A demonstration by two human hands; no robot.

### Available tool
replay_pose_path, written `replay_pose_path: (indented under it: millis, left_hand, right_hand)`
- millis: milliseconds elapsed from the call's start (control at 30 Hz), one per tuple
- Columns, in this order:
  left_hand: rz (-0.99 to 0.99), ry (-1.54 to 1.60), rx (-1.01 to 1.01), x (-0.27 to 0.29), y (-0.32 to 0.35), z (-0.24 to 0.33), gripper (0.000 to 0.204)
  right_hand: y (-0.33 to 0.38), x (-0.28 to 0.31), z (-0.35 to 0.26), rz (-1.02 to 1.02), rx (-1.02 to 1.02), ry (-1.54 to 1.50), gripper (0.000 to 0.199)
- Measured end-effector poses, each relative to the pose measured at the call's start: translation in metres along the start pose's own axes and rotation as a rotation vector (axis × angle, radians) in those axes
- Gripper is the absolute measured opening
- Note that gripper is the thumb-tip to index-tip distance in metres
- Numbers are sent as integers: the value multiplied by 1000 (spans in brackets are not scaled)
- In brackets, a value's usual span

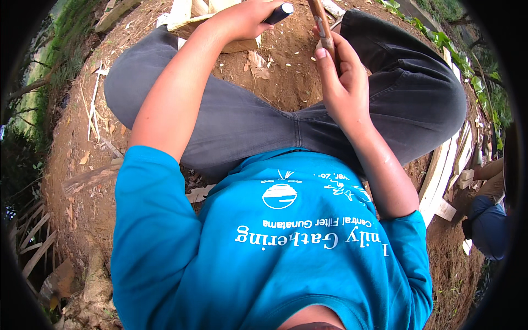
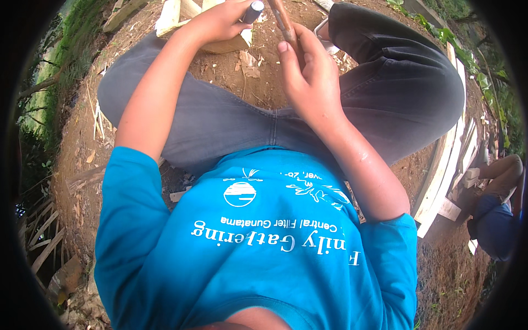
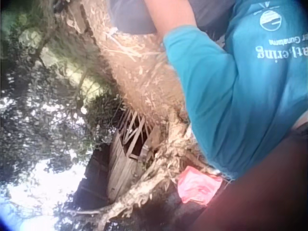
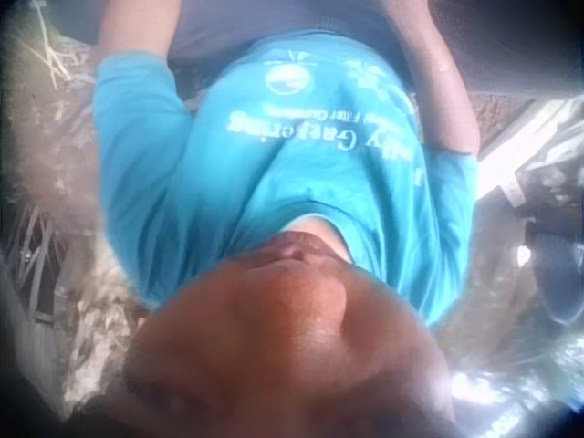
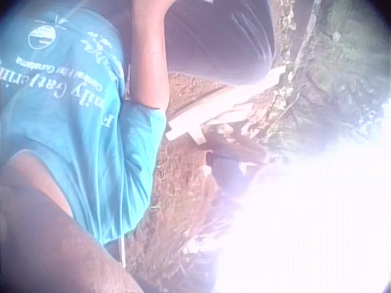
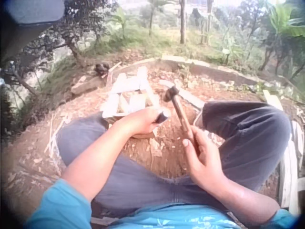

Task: The person assembles a small wooden stool by positioning wooden pieces and securing them using a hammer and small nails while sitting on the ground.

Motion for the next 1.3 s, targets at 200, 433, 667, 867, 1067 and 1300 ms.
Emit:
replay_pose_path:
  millis: [200,433,667,867,1067,1300]
  left_hand:
    - [-21,45,60,5,-1,10,25]
    - [-20,5,95,-5,-1,-8,25]
    - [-2,87,54,-3,8,-18,23]
    - [36,50,-26,-7,2,-21,19]
    - [10,-3,-32,5,5,-15,16]
    - [36,23,145,4,-1,-18,27]
  right_hand:
    - [12,-6,29,-81,-102,71,34]
    - [16,8,-15,64,-26,-251,37]
    - [6,-5,-16,-71,-93,-177,39]
    - [0,-19,34,-189,0,214,36]
    - [-7,-7,-18,-76,14,-229,38]
    - [-17,-2,-9,-51,-34,-219,39]
Point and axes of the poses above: each hand's wrist, its own y-axis away from the middle knuckle, its own x-axis out of the back of the hand, z = x × y, the point moved 5 cm from there along -y, towards the middle knuckle
